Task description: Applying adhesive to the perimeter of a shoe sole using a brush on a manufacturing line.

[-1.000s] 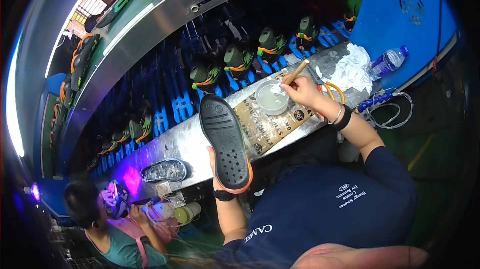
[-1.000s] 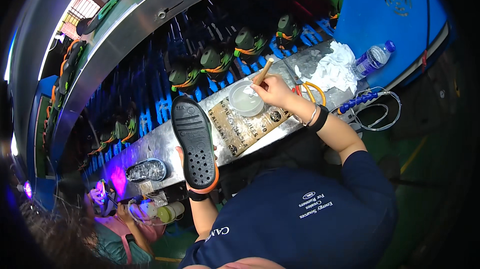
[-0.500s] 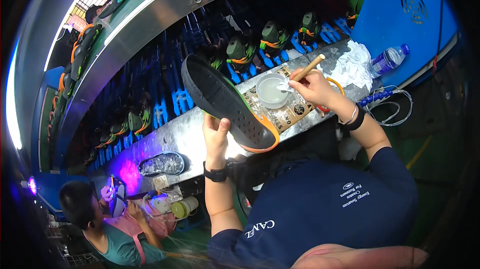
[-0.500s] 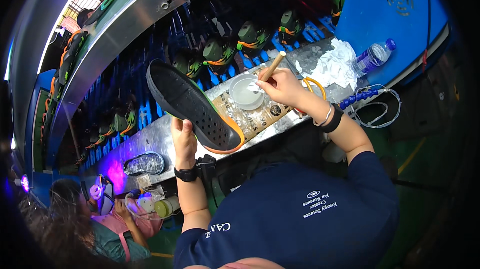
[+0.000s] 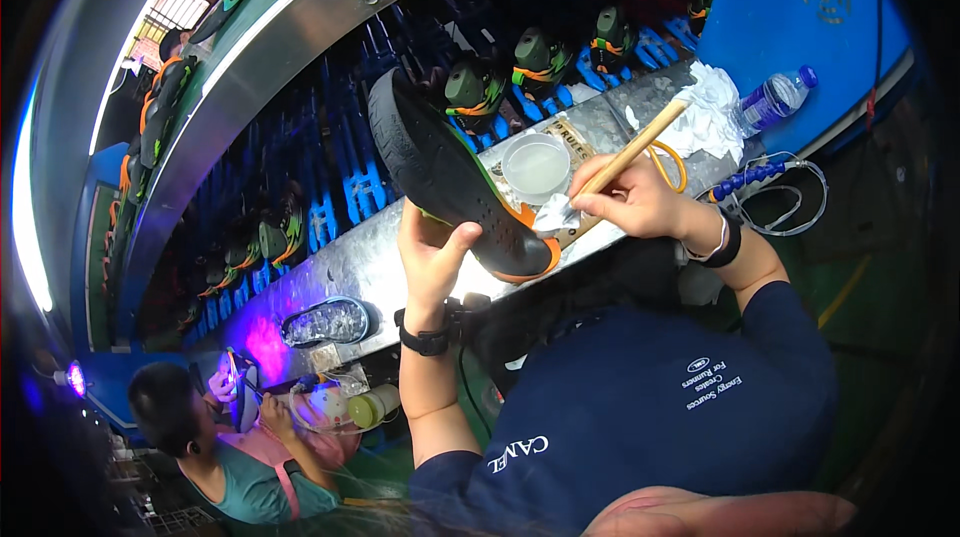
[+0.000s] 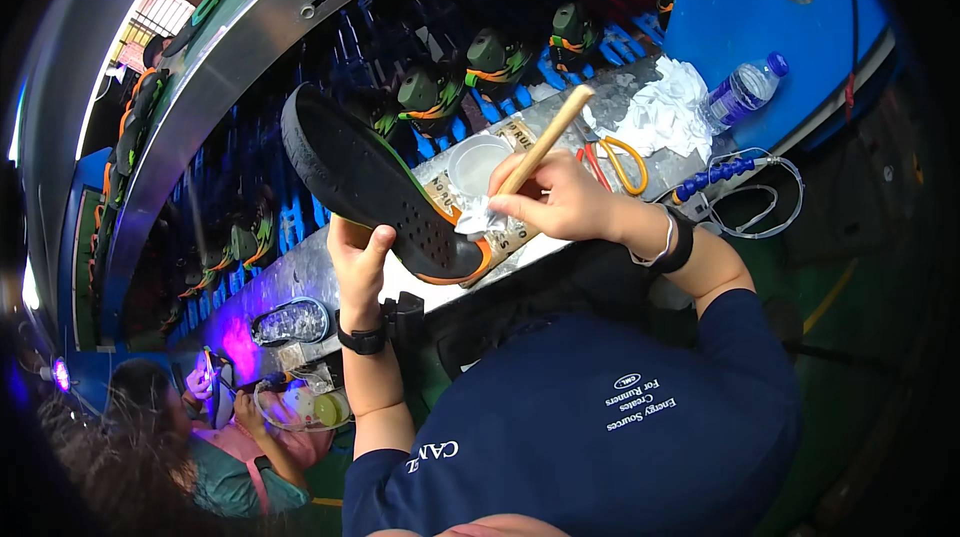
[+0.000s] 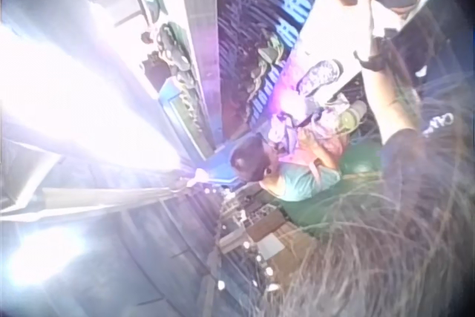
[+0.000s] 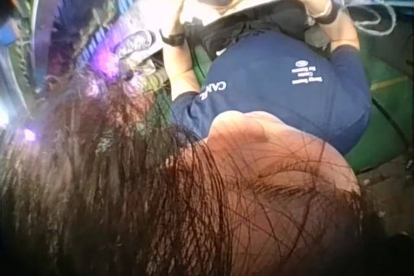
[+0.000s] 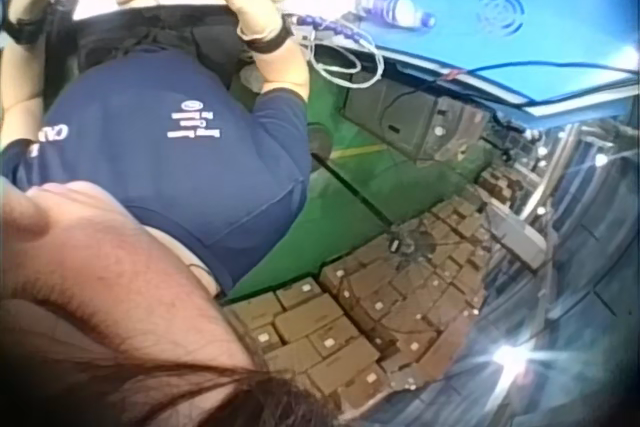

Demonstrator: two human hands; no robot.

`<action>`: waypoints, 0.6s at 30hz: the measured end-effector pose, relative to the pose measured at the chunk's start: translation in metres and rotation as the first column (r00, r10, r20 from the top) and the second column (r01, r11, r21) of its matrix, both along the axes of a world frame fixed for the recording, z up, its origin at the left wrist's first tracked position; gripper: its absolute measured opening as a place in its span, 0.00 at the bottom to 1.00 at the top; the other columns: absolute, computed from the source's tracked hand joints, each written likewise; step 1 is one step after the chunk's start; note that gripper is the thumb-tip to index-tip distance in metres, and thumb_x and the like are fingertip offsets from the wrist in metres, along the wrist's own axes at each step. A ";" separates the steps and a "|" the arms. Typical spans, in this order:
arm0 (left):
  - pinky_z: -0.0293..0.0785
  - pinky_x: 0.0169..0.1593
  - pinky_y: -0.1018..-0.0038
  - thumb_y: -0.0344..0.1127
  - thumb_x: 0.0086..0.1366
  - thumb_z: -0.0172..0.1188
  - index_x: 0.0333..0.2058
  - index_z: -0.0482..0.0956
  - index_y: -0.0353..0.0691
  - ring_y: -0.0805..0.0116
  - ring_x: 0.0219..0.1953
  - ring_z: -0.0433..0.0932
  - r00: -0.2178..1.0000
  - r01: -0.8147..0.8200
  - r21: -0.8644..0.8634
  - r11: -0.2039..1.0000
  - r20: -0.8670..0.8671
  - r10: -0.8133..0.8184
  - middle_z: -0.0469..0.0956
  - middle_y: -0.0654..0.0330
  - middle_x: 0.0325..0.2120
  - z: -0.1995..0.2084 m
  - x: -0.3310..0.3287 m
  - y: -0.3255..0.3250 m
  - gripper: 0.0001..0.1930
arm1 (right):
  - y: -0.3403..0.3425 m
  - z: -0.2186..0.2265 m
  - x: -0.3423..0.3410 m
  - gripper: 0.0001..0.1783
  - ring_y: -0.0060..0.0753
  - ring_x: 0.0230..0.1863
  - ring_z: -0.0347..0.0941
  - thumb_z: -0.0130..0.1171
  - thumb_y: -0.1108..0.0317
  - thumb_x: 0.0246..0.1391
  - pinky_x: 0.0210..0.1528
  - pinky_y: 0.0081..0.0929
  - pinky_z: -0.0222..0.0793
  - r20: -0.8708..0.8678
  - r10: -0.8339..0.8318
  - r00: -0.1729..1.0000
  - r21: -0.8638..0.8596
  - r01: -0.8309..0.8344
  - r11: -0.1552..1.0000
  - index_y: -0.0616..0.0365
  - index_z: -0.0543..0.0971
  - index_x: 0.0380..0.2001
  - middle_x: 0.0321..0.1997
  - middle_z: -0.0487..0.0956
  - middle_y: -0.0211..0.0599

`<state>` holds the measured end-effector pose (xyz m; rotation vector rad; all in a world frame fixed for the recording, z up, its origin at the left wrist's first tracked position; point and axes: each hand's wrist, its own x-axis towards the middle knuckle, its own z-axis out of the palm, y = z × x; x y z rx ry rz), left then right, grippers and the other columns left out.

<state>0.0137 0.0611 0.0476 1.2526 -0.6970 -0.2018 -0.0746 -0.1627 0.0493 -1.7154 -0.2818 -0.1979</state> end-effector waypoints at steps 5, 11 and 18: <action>0.65 0.43 0.76 0.31 0.48 0.62 0.45 0.62 0.34 0.72 0.38 0.70 0.999 0.038 0.031 0.999 -0.002 -0.038 0.71 0.59 0.36 0.005 -0.001 -0.005 0.26 | 0.005 -0.001 0.002 0.05 0.13 0.18 0.61 0.55 0.74 0.43 0.19 0.13 0.56 0.107 -0.042 0.993 -0.095 0.052 0.994 0.63 0.72 0.25 0.19 0.71 0.30; 0.66 0.43 0.76 0.29 0.47 0.63 0.46 0.61 0.33 0.71 0.39 0.71 0.999 0.043 0.026 0.999 0.022 -0.044 0.71 0.58 0.37 0.010 -0.005 -0.006 0.28 | 0.006 -0.001 0.006 0.04 0.13 0.17 0.62 0.55 0.74 0.43 0.19 0.13 0.56 0.247 -0.028 0.969 -0.139 0.064 0.988 0.63 0.72 0.25 0.18 0.71 0.30; 0.68 0.43 0.75 0.26 0.40 0.67 0.50 0.56 0.31 0.68 0.39 0.71 0.950 -0.174 0.144 0.974 0.287 0.128 0.70 0.56 0.38 0.009 -0.008 0.003 0.38 | 0.001 -0.005 -0.004 0.04 0.12 0.17 0.63 0.55 0.75 0.43 0.19 0.12 0.56 0.176 -0.031 0.984 -0.104 0.050 0.993 0.63 0.72 0.26 0.19 0.71 0.30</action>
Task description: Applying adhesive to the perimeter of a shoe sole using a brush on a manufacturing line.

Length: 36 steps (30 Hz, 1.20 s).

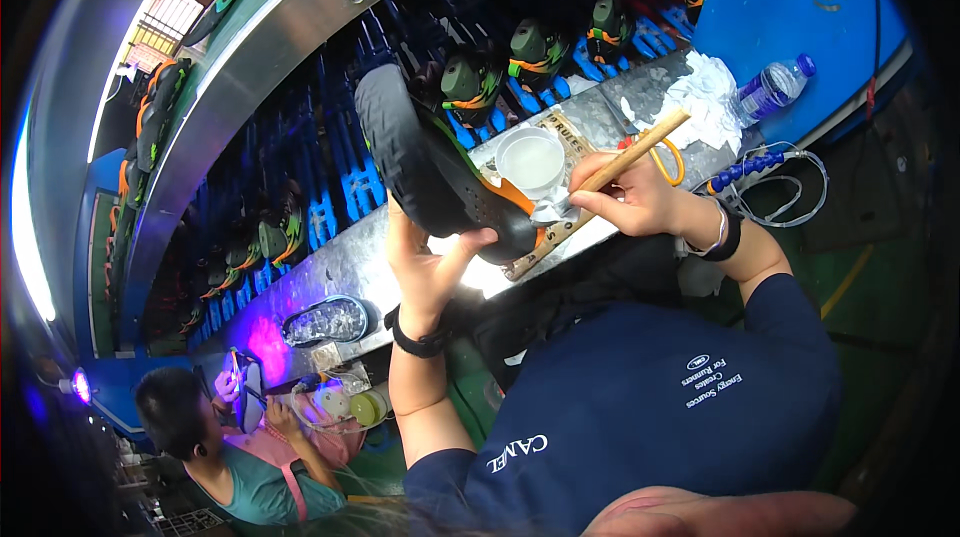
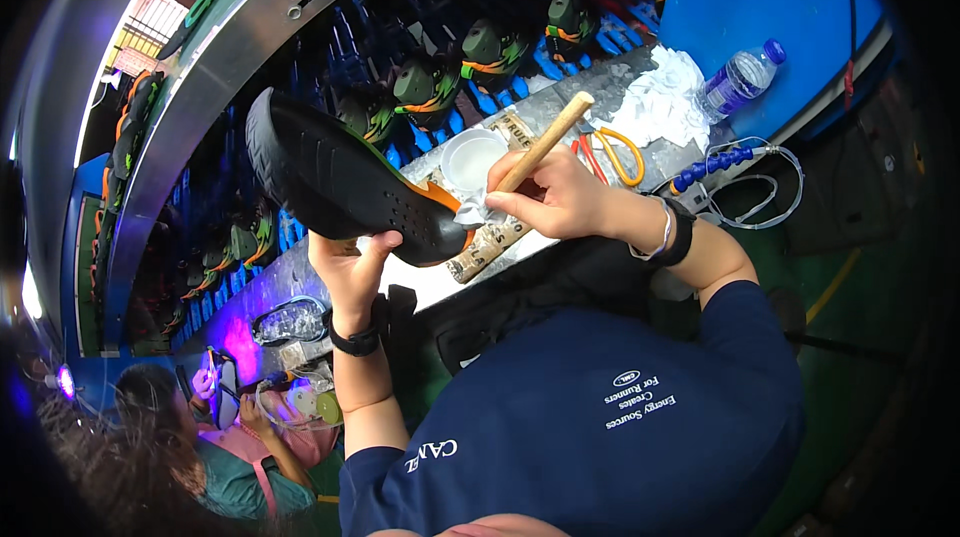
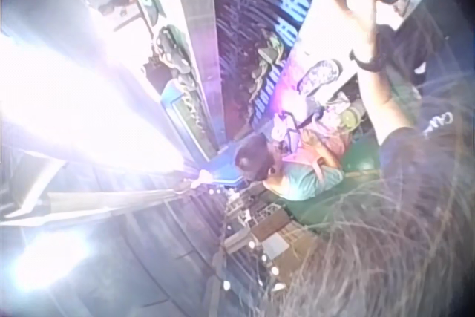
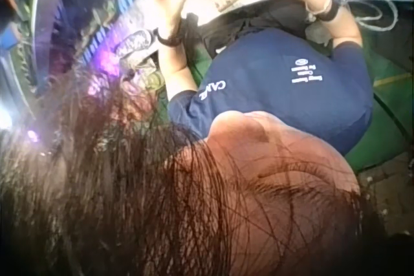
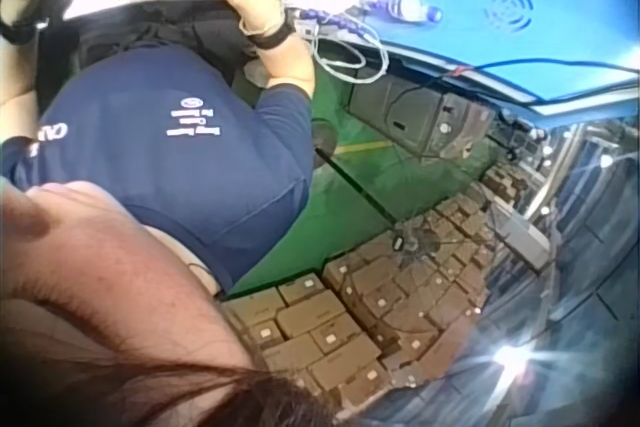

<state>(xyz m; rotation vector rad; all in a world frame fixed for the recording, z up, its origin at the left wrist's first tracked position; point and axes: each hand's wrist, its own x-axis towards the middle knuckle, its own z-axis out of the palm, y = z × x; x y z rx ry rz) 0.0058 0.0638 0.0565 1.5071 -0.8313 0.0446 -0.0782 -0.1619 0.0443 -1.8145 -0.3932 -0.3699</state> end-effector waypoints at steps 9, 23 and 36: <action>0.68 0.42 0.75 0.33 0.36 0.71 0.51 0.54 0.29 0.68 0.39 0.72 0.960 -0.101 0.078 0.992 0.270 0.077 0.71 0.54 0.38 -0.011 -0.003 0.006 0.44 | 0.003 0.001 -0.012 0.04 0.13 0.22 0.62 0.52 0.77 0.45 0.22 0.11 0.55 -0.118 0.043 0.992 0.160 -0.024 0.987 0.63 0.71 0.28 0.24 0.70 0.29; 0.65 0.45 0.74 0.35 0.48 0.63 0.46 0.62 0.33 0.70 0.41 0.70 0.924 0.207 -0.148 0.967 -0.297 -0.243 0.71 0.57 0.38 -0.002 0.015 -0.012 0.28 | -0.002 0.001 0.002 0.05 0.18 0.23 0.64 0.54 0.78 0.43 0.24 0.16 0.59 -0.031 -0.034 0.999 0.106 0.037 0.994 0.63 0.72 0.27 0.24 0.70 0.33; 0.69 0.41 0.74 0.36 0.50 0.62 0.47 0.60 0.34 0.67 0.38 0.72 0.861 0.235 -0.153 0.960 -0.425 -0.279 0.71 0.55 0.38 -0.007 0.015 -0.016 0.28 | 0.006 0.002 0.009 0.05 0.19 0.21 0.64 0.54 0.80 0.41 0.22 0.17 0.59 0.153 -0.092 0.984 0.005 0.092 0.996 0.64 0.72 0.26 0.23 0.71 0.34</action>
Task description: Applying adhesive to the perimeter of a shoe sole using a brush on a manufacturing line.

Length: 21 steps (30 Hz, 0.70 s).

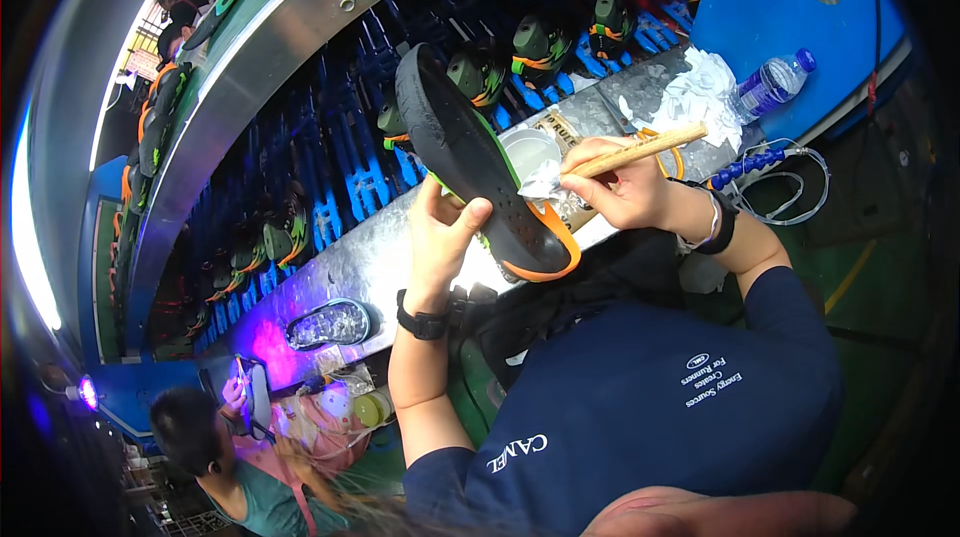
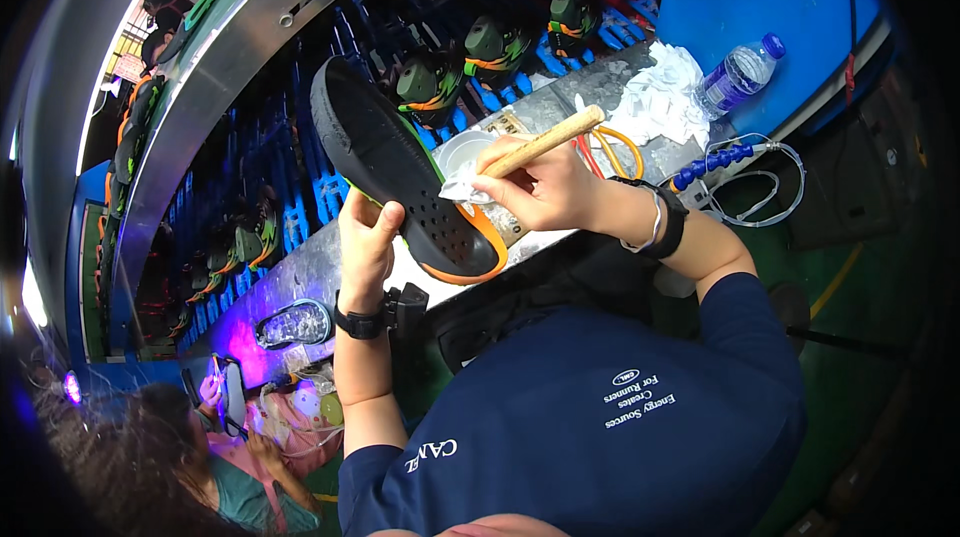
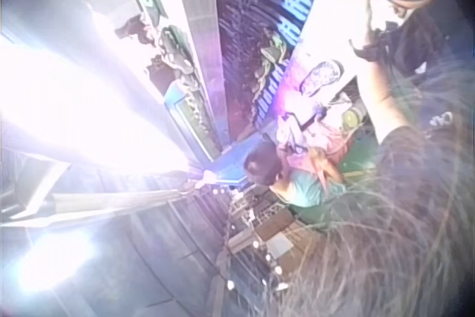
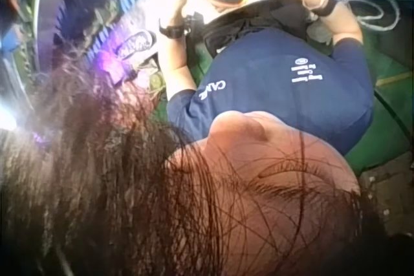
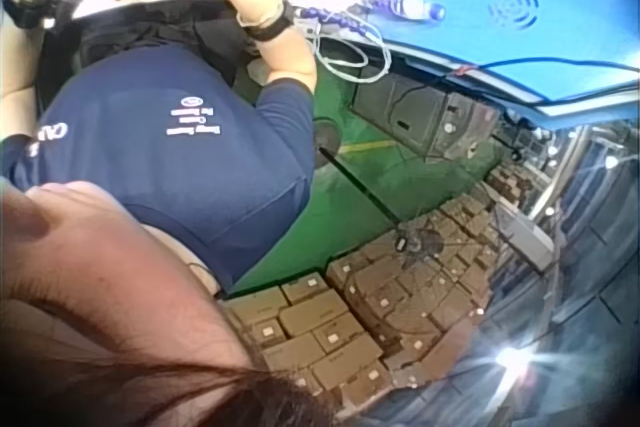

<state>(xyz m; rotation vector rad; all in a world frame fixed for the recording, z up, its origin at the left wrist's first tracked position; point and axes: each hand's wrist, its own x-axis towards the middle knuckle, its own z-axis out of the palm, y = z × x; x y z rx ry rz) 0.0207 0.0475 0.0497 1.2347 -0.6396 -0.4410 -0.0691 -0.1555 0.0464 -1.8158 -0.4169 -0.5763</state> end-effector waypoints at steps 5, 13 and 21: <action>0.70 0.40 0.74 0.36 0.50 0.61 0.46 0.61 0.33 0.68 0.38 0.72 0.997 0.054 0.010 0.999 -0.047 -0.053 0.71 0.56 0.37 0.001 -0.005 -0.001 0.27 | -0.004 0.007 0.009 0.04 0.23 0.20 0.65 0.53 0.80 0.41 0.22 0.17 0.59 0.100 -0.098 0.990 -0.036 0.102 0.994 0.64 0.72 0.25 0.22 0.71 0.35; 0.70 0.41 0.73 0.33 0.51 0.60 0.48 0.60 0.33 0.68 0.38 0.72 0.992 0.113 0.038 0.993 -0.068 -0.110 0.71 0.56 0.37 0.001 -0.012 -0.002 0.27 | -0.012 0.018 0.026 0.05 0.21 0.21 0.63 0.53 0.80 0.42 0.22 0.16 0.58 0.198 -0.155 0.968 -0.050 0.168 0.985 0.65 0.71 0.26 0.22 0.70 0.34; 0.71 0.41 0.74 0.32 0.51 0.59 0.48 0.59 0.33 0.68 0.37 0.72 0.985 0.150 0.055 0.987 -0.092 -0.145 0.71 0.56 0.38 0.005 -0.011 -0.003 0.27 | -0.015 0.021 0.032 0.05 0.22 0.20 0.65 0.54 0.79 0.42 0.21 0.17 0.59 0.266 -0.156 0.951 -0.061 0.178 0.982 0.66 0.72 0.26 0.21 0.71 0.36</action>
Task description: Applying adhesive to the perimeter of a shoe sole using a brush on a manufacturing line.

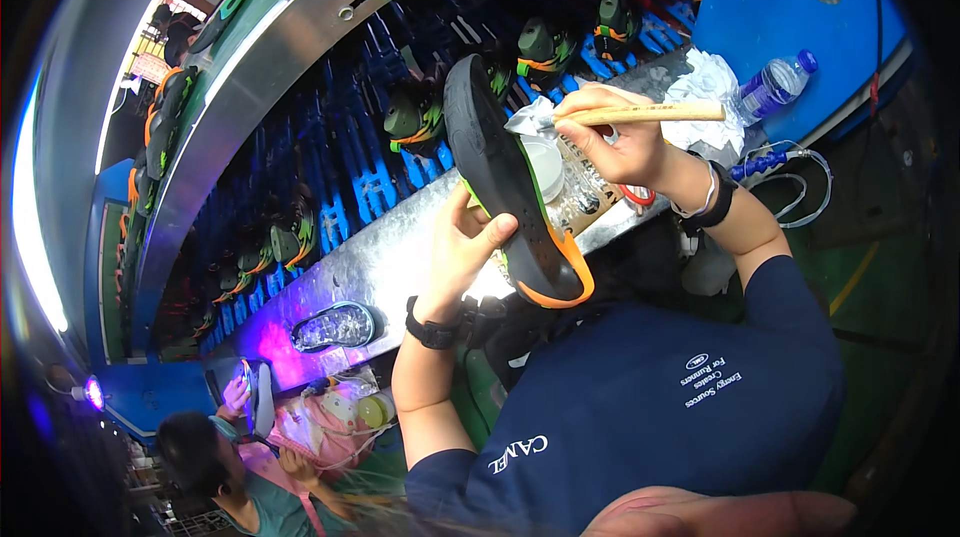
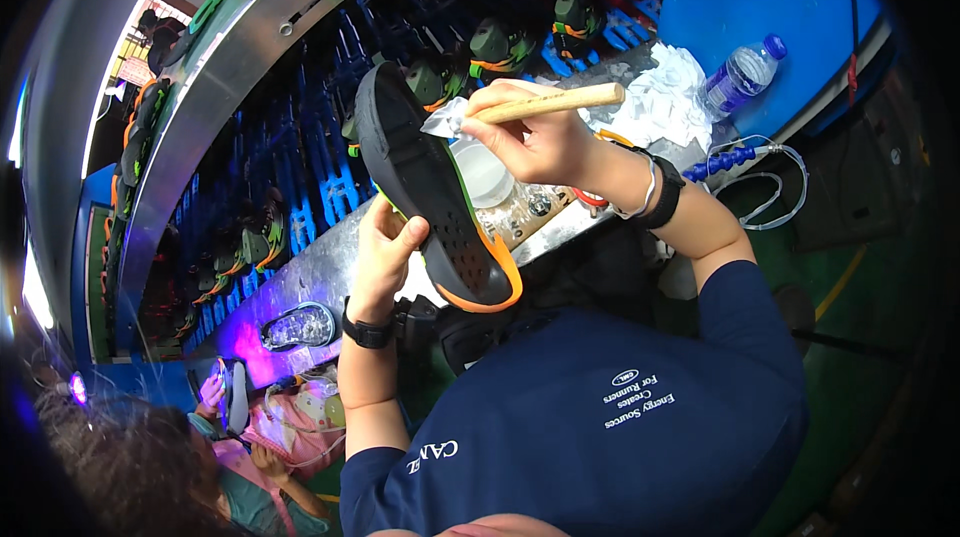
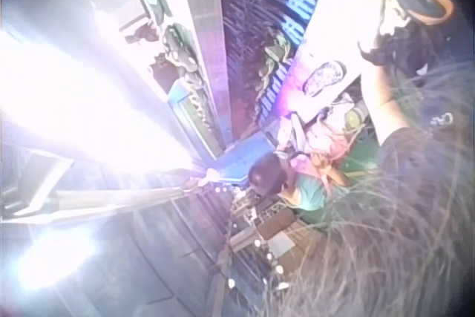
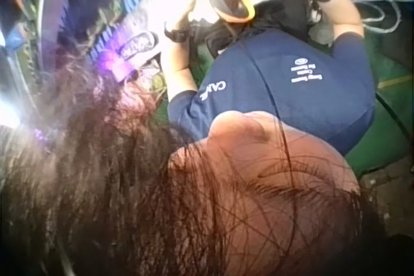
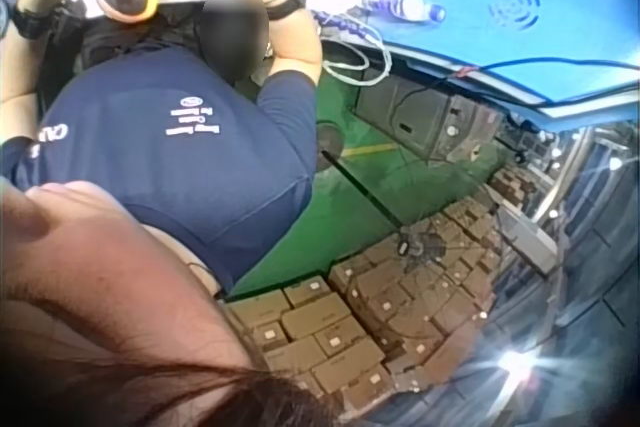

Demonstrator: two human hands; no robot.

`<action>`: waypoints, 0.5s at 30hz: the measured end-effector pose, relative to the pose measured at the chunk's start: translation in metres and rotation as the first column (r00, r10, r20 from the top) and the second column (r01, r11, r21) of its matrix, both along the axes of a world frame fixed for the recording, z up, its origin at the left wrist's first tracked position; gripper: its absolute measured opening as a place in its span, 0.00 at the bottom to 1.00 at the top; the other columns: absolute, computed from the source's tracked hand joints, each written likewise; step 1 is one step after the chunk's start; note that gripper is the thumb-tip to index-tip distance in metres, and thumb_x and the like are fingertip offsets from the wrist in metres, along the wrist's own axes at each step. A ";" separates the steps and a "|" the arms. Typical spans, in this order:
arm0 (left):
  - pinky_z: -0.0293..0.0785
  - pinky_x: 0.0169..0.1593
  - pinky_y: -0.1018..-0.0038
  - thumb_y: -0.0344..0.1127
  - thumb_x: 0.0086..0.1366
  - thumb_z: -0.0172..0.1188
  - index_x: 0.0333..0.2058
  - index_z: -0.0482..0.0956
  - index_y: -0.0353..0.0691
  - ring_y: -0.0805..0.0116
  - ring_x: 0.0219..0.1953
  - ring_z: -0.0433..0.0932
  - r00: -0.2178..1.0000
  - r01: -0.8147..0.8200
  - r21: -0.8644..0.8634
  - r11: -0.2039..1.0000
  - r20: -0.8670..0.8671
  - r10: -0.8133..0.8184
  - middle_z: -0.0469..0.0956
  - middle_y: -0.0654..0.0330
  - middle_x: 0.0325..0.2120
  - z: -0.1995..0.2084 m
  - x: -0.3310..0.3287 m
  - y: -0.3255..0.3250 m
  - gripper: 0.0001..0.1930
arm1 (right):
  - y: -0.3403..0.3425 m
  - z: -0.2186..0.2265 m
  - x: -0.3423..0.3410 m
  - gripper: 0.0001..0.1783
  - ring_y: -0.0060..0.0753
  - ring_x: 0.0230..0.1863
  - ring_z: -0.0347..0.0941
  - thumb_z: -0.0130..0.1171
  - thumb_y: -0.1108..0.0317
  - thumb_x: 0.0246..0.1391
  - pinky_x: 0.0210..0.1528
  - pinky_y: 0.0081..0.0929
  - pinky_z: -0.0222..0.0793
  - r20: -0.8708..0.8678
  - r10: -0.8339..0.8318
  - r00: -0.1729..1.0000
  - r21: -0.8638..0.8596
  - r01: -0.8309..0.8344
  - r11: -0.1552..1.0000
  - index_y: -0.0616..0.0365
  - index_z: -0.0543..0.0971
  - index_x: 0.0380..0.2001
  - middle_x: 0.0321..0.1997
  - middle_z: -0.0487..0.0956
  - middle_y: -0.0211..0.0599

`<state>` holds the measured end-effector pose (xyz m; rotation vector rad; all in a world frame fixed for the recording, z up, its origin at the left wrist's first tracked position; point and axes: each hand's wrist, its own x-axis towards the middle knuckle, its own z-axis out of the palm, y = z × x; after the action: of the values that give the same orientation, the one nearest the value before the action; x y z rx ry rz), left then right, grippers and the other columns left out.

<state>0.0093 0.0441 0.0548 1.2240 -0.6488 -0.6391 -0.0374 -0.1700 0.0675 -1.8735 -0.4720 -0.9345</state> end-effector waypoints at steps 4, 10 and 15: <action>0.71 0.41 0.74 0.31 0.51 0.60 0.48 0.59 0.34 0.68 0.37 0.72 0.999 -0.024 0.005 1.000 0.038 0.024 0.71 0.56 0.38 0.009 0.000 -0.005 0.27 | 0.005 -0.005 -0.014 0.05 0.27 0.19 0.67 0.54 0.79 0.40 0.21 0.19 0.61 0.033 0.052 0.998 -0.036 -0.051 0.998 0.64 0.72 0.25 0.22 0.73 0.37; 0.71 0.42 0.73 0.28 0.49 0.60 0.50 0.55 0.35 0.66 0.39 0.72 0.992 -0.076 -0.002 0.997 0.101 0.076 0.70 0.53 0.39 0.017 0.004 -0.005 0.31 | 0.013 -0.019 -0.045 0.04 0.23 0.17 0.66 0.55 0.79 0.39 0.18 0.18 0.60 -0.087 0.144 0.986 0.004 -0.145 0.989 0.62 0.71 0.22 0.20 0.71 0.35; 0.71 0.42 0.74 0.27 0.49 0.61 0.50 0.56 0.34 0.67 0.39 0.72 0.986 -0.079 0.013 0.997 0.149 0.076 0.71 0.54 0.38 0.027 0.008 -0.009 0.31 | 0.008 -0.029 -0.057 0.05 0.21 0.14 0.62 0.55 0.78 0.40 0.16 0.16 0.56 -0.152 0.179 0.972 0.010 -0.180 0.984 0.62 0.71 0.24 0.19 0.70 0.34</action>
<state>0.0176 0.0354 0.0815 1.3168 -0.7164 -0.4939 -0.0941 -0.1619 0.0388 -1.8547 -0.5398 -0.6657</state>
